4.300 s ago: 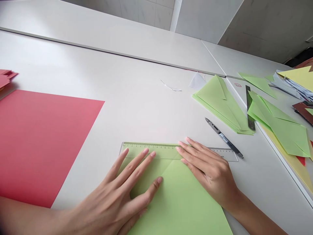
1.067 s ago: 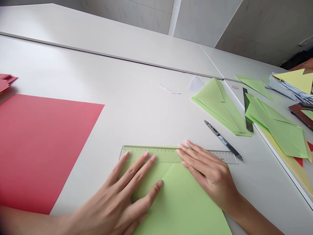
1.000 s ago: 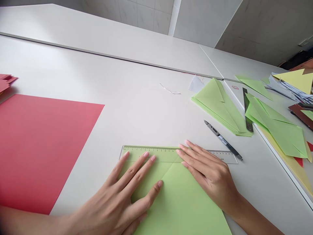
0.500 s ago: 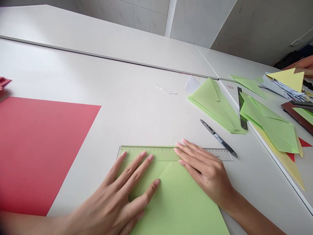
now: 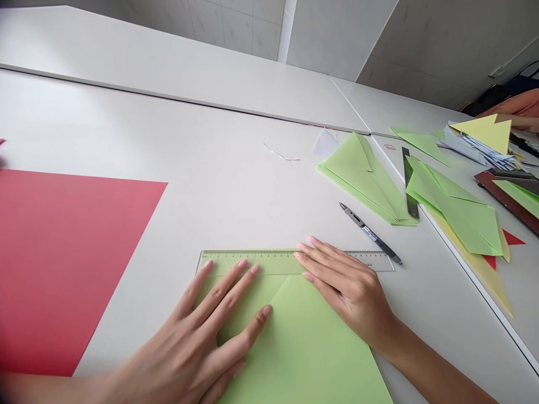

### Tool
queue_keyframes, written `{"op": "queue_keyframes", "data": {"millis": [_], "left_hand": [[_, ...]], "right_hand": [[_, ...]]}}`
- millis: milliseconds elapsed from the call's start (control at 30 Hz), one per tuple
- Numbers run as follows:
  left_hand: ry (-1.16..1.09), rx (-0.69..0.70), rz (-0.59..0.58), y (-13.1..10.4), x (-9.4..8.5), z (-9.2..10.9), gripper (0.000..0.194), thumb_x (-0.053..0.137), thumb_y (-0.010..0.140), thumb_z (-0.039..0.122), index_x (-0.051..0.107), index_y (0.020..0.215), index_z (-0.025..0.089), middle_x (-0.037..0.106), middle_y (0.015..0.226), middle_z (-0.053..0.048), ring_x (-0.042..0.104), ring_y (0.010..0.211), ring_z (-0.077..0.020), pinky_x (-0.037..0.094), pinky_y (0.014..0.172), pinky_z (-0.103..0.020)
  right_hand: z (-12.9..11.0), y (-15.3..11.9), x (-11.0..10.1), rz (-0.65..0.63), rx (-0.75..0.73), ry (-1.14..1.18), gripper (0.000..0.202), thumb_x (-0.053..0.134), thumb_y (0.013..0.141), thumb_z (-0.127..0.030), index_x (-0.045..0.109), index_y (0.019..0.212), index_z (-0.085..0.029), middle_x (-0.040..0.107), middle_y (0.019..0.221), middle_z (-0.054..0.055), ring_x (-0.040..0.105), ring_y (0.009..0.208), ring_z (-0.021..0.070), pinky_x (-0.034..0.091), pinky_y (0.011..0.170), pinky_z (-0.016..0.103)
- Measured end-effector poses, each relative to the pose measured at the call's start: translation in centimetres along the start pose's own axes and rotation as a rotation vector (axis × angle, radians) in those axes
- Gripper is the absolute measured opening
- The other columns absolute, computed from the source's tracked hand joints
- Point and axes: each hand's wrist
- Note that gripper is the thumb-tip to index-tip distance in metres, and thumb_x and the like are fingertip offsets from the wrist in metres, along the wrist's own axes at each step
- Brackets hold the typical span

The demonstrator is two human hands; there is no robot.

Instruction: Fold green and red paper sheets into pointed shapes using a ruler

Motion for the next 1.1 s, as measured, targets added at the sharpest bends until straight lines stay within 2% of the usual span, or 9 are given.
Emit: {"op": "queue_keyframes", "data": {"millis": [233,367,500,667,900,1100], "left_hand": [[0.019,-0.031,0.056,0.0,0.5,0.0,0.057,0.055,0.086,0.016,0.047,0.141,0.02,0.034,0.156,-0.015,0.022,0.148,-0.0328,0.021,0.119,-0.061],[0.095,0.009,0.124,0.1,1.0,-0.5,0.052,0.05,0.088,0.02,0.048,0.14,0.02,0.039,0.154,-0.015,0.027,0.147,-0.0326,0.011,0.121,-0.059],[0.127,0.043,0.145,0.2,1.4,-0.9,0.052,0.047,0.088,0.019,0.049,0.14,0.02,0.043,0.151,-0.016,0.032,0.144,-0.0335,0.003,0.121,-0.059],[0.129,0.049,0.164,0.1,1.7,-1.0,0.055,0.048,0.088,0.018,0.046,0.142,0.021,0.041,0.152,-0.015,0.032,0.145,-0.0325,0.003,0.121,-0.055],[0.092,0.047,0.154,0.2,2.0,-1.2,0.054,0.045,0.091,0.019,0.044,0.145,0.023,0.037,0.155,-0.013,0.03,0.146,-0.0319,0.005,0.122,-0.053],[-0.003,0.004,0.231,0.4,2.6,-1.1,0.049,0.039,0.099,0.042,0.046,0.145,0.026,0.038,0.155,-0.009,0.033,0.145,-0.0294,0.007,0.123,-0.047]], "right_hand": [[-0.1,0.2,-0.1,0.013,0.033,0.019,0.047,0.058,0.094,-0.01,0.058,0.136,-0.029,0.069,0.125,0.002,0.062,0.122,0.0234,0.055,0.104,0.04],[0.2,0.3,-0.4,0.088,0.092,-0.003,0.044,0.063,0.092,-0.015,0.06,0.135,-0.025,0.071,0.122,0.004,0.066,0.116,0.0221,0.055,0.104,0.039],[0.7,0.2,-0.8,0.107,0.128,-0.013,0.032,0.067,0.09,-0.019,0.068,0.123,-0.021,0.073,0.116,0.007,0.068,0.112,0.0227,0.057,0.101,0.039],[0.9,0.3,-0.8,0.076,0.142,0.082,0.027,0.065,0.092,-0.016,0.071,0.118,-0.02,0.073,0.117,0.006,0.066,0.116,0.0215,0.055,0.104,0.039],[1.0,0.4,-0.7,0.077,0.156,0.094,0.026,0.064,0.091,-0.015,0.071,0.117,-0.013,0.072,0.117,0.009,0.066,0.116,0.0209,0.053,0.107,0.035],[1.2,0.3,-0.6,0.084,0.153,0.098,0.027,0.067,0.089,-0.016,0.072,0.115,-0.009,0.072,0.117,0.011,0.066,0.117,0.0204,0.05,0.109,0.03]]}}
Point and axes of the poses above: each hand's wrist, its own y-axis towards the middle knuckle, its own x-axis out of the palm, z = x × y
